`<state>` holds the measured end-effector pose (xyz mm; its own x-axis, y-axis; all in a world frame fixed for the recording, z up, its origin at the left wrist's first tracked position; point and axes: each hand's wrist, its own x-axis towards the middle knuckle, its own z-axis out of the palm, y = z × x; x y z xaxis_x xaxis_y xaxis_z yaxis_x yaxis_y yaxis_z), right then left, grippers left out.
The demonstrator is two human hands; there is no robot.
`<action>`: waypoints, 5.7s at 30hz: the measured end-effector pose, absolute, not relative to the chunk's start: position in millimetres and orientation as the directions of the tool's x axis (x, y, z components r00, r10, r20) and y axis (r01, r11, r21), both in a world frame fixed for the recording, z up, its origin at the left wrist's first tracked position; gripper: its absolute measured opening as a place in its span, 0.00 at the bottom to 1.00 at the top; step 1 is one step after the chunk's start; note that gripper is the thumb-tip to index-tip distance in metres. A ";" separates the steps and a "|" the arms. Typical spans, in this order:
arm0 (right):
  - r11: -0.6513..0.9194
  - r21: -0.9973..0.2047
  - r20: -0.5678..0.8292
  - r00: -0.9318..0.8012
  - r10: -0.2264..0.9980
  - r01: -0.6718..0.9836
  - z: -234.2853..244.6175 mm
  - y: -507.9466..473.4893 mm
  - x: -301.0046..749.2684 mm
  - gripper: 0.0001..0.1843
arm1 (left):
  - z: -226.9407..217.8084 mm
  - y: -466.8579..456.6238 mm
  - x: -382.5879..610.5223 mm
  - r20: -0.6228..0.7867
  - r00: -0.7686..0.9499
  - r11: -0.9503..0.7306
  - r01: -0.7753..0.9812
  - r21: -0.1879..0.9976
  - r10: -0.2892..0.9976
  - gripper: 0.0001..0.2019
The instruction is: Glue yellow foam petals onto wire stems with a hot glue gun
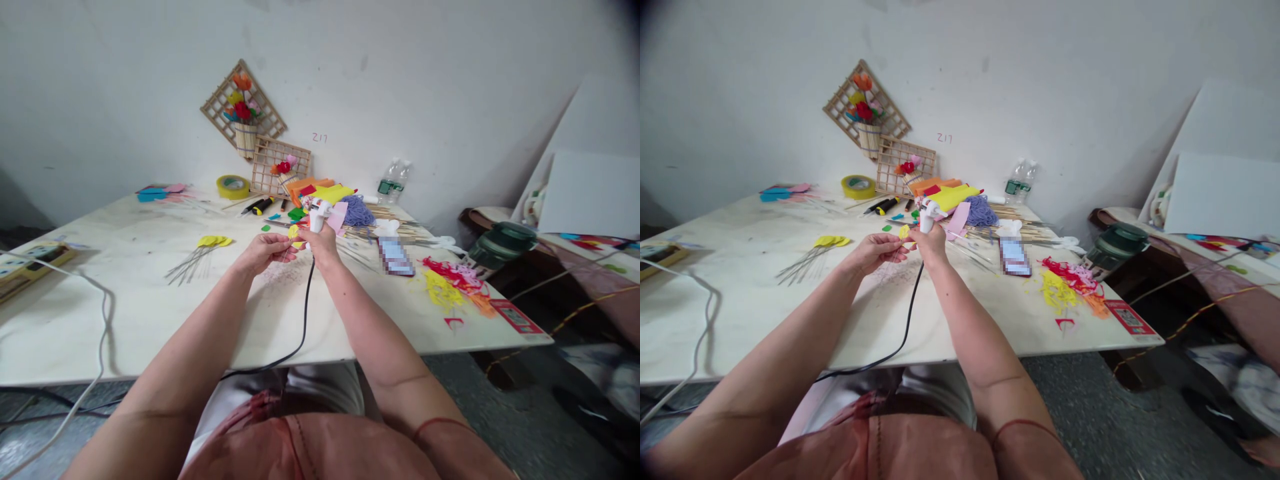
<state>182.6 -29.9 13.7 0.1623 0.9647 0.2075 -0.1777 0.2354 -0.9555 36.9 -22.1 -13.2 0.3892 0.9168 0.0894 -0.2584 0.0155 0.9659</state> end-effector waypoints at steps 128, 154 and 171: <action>0.261 -0.958 0.234 -0.197 0.952 0.118 12.5 -45.6 179.8 0.26 | -16.7 -5.6 23.2 0.064 -0.053 -0.083 -0.563 0.822 0.997 0.05; 0.255 -0.956 0.212 -0.260 0.942 0.144 15.4 -51.3 177.9 0.25 | -13.7 -6.7 22.7 0.051 -0.090 -0.093 -0.568 0.818 0.995 0.05; 0.303 -0.924 0.242 -0.257 0.936 0.232 16.0 -53.1 176.1 0.28 | -18.2 -4.5 22.8 0.062 -0.089 -0.101 -0.542 0.834 0.994 0.05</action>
